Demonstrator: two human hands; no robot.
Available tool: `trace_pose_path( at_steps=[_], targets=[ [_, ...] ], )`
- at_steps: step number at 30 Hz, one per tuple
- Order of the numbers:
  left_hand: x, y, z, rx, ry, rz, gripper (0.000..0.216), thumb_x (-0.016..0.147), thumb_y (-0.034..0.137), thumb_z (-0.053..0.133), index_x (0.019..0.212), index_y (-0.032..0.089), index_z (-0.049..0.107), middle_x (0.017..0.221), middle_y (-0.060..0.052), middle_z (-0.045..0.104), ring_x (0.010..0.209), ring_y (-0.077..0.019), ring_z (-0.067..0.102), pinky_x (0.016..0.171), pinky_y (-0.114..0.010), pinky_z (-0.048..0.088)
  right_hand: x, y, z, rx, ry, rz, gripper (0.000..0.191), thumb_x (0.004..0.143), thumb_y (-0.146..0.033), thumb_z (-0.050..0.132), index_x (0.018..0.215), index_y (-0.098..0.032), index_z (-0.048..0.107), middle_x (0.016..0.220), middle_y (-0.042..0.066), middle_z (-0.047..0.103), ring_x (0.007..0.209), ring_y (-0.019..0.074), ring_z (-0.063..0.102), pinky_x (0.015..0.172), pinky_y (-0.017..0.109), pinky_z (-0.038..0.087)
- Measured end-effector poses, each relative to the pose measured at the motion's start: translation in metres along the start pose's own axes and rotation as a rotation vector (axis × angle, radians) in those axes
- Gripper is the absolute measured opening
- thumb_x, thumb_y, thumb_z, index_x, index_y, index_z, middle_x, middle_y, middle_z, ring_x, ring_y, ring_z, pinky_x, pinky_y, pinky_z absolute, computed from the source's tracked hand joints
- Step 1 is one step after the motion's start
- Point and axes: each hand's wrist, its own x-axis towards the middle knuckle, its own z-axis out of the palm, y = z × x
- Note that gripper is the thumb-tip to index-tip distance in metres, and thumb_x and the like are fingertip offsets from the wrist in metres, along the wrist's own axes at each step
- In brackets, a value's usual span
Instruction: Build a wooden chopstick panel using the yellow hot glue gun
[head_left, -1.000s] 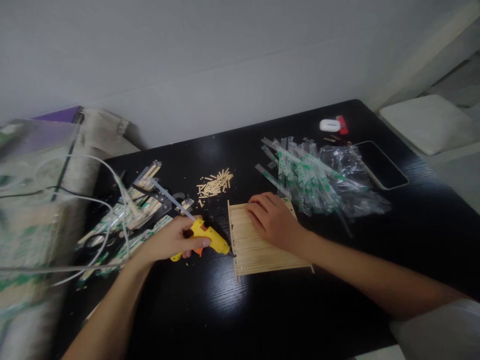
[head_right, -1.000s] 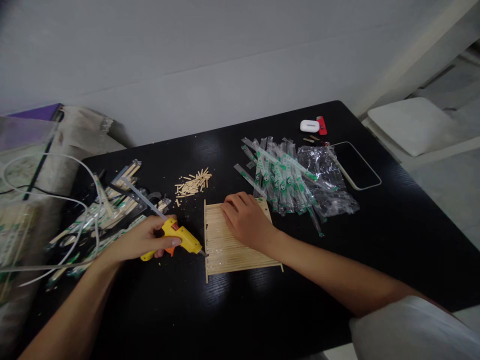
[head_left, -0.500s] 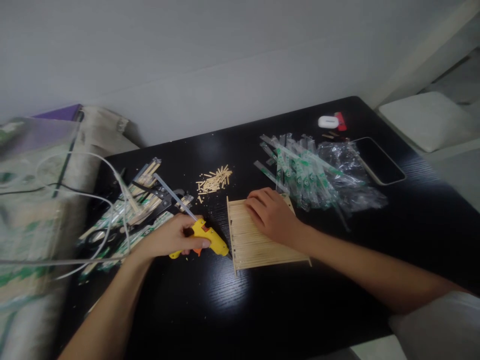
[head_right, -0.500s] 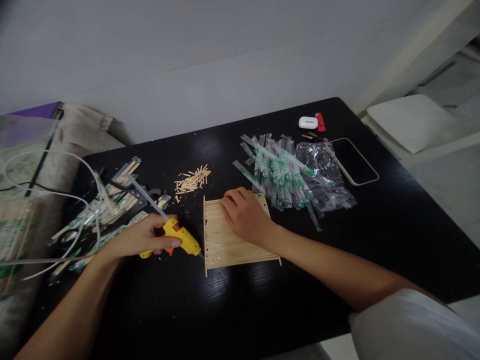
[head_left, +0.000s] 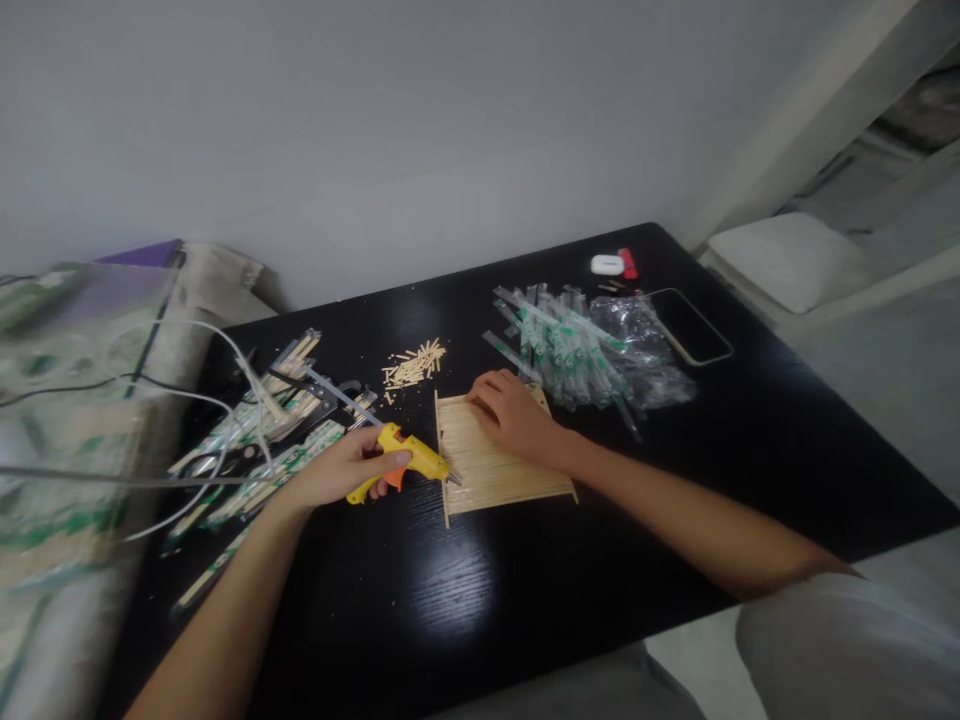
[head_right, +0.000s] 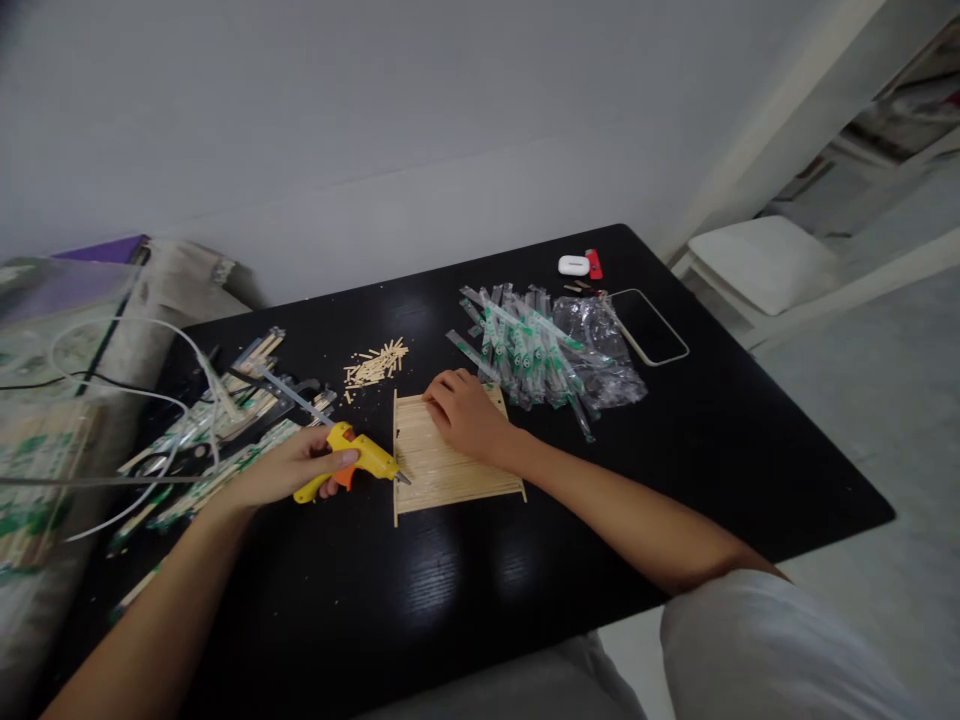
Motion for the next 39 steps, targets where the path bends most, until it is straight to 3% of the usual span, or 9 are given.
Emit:
trace_pose_path(
  at_steps=[4,12,30,39],
  targets=[
    [-0.01,-0.006,0.009,0.02,0.076,-0.017,0.045,0.083,0.06,0.072,0.088,0.016,0.064,0.064,-0.001,0.068,0.05,-0.0124,0.061,0.046,-0.021,0.045,0.006,0.008,-0.003,0.147,-0.01,0.075,0.009,0.092,-0.009,0.066,0.093,-0.017,0.071,0.102,0.006,0.069,0.099,0.0205,0.059,0.092,0.037,0.045],
    [-0.016,-0.02,0.024,0.021,0.311,0.076,0.048,0.079,0.063,0.073,0.083,0.018,0.059,0.056,0.002,0.064,0.046,-0.0129,0.06,0.044,-0.021,0.041,0.006,0.01,0.002,0.132,0.03,0.066,0.008,0.093,-0.012,0.068,0.094,-0.018,0.073,0.102,0.006,0.071,0.101,0.0203,0.061,0.094,0.037,0.045],
    [-0.007,-0.038,0.022,0.009,0.327,0.209,0.046,0.083,0.062,0.071,0.086,0.018,0.06,0.057,0.001,0.065,0.045,-0.0131,0.06,0.043,-0.021,0.043,0.006,0.015,0.007,0.04,0.067,0.006,0.008,0.093,-0.015,0.065,0.092,-0.02,0.072,0.1,0.007,0.072,0.1,0.0223,0.062,0.095,0.039,0.045],
    [-0.012,-0.029,0.027,-0.028,0.314,0.244,0.047,0.082,0.062,0.072,0.087,0.017,0.06,0.06,0.001,0.065,0.045,-0.0114,0.058,0.043,-0.021,0.044,0.004,0.011,0.006,-0.008,0.076,0.035,0.008,0.093,-0.016,0.064,0.091,-0.019,0.072,0.099,0.008,0.072,0.099,0.0222,0.062,0.093,0.038,0.046]
  ],
)
